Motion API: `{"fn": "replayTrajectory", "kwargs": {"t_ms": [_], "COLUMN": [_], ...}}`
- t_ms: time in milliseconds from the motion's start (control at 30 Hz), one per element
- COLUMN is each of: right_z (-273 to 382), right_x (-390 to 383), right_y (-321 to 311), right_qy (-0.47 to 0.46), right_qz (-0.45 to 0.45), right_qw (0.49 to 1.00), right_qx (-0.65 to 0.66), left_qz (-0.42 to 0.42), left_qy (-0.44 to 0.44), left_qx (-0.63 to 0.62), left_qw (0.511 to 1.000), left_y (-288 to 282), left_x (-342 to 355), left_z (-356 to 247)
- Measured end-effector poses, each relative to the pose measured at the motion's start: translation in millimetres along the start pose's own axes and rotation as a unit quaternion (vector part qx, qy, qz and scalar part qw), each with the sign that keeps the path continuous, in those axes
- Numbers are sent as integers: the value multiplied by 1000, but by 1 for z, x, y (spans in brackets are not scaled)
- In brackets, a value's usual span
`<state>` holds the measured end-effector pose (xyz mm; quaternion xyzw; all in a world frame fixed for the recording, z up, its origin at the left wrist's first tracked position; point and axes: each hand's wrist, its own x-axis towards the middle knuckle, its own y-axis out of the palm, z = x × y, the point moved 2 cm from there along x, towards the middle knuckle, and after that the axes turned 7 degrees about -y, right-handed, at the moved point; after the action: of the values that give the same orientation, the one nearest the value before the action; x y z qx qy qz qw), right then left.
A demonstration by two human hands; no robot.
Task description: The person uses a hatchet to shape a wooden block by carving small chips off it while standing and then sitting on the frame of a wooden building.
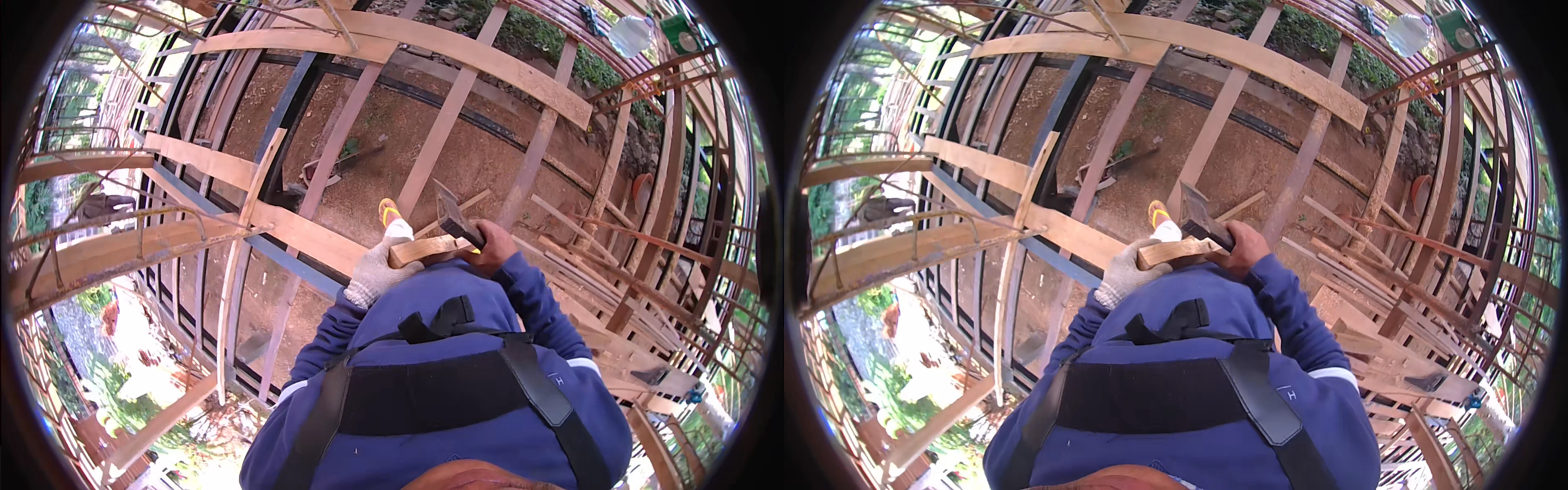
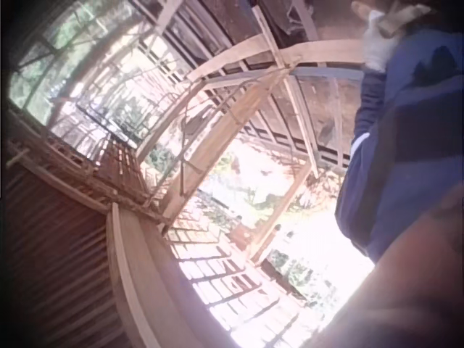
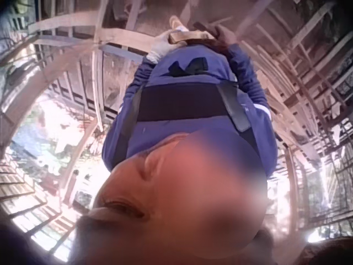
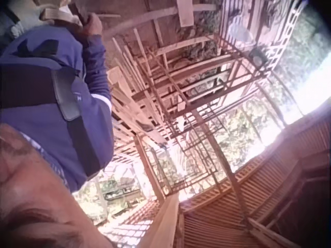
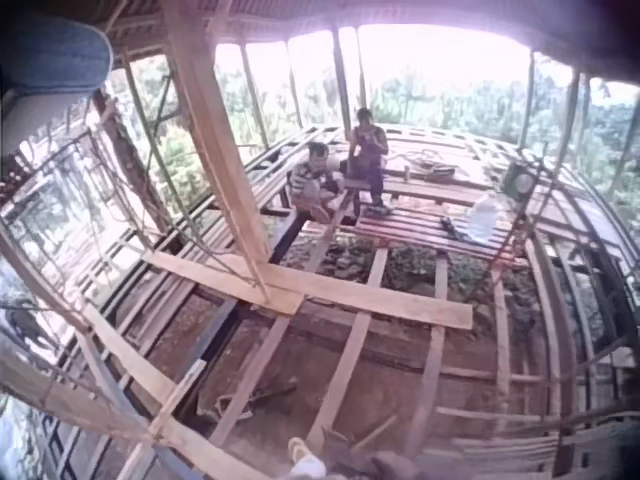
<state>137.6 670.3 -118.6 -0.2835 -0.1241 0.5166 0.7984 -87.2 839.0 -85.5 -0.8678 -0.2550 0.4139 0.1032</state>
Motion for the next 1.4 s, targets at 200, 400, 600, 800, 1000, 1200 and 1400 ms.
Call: {"fn": "replayTrajectory", "kwargs": {"t_ms": [200, 400, 600, 800, 1000, 1200, 1400], "right_z": [51, 69, 45, 14, -29, -42, -85], "right_x": [97, 156, 183, 228, 251, 225, 198], "right_y": [44, 61, 43, 4, -17, -61, -65], "right_qy": [74, 72, 143, 169, 186, 259, 392], "right_qz": [82, 53, -29, -50, -121, -227, -330], "right_qw": [992, 995, 986, 976, 966, 928, 844], "right_qx": [56, 45, 84, 126, 136, 140, 159], "left_qz": [103, 199, 270, 261, 285, 362, 457], "left_qy": [120, 135, 126, 133, 189, 170, 195], "left_qx": [30, -27, 18, 163, 276, 348, 402], "left_qw": [987, 970, 954, 942, 898, 848, 769], "left_y": [-117, -189, -185, -170, -135, -71, 0], "left_x": [88, 145, 204, 268, 318, 355, 408], "left_z": [-46, -73, -139, -205, -299, -352, -408]}}
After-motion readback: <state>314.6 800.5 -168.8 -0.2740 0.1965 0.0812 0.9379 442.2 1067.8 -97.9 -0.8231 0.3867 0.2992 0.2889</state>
